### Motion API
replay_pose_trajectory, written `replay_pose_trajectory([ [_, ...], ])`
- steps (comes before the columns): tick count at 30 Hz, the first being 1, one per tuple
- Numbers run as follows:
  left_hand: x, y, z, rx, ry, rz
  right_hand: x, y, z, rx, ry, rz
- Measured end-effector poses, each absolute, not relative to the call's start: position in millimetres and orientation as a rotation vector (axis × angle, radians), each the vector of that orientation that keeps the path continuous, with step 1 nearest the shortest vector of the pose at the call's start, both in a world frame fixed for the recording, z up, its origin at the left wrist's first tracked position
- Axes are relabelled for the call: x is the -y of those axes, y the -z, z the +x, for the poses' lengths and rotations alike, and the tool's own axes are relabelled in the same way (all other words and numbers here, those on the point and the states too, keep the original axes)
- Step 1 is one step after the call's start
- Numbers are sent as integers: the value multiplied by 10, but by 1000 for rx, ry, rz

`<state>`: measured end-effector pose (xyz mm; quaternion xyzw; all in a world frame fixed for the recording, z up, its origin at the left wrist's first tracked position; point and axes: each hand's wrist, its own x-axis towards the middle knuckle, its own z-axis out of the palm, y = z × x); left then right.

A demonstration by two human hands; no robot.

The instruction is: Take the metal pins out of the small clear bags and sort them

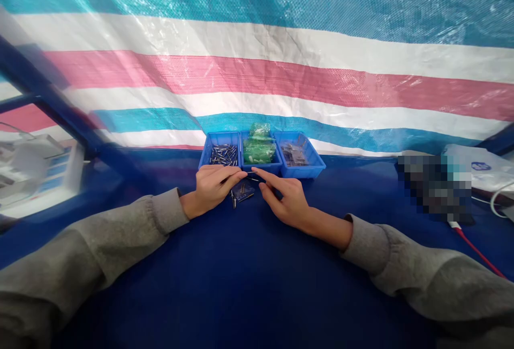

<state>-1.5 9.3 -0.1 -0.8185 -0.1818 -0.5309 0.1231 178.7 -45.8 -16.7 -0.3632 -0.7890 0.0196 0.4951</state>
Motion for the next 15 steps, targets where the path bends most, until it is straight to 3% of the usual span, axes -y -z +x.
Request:
replay_pose_trajectory([
  [15, -85, -3, -14, 548, 1543, -2382, 476, 155, 1785, 1915, -24, -877],
])
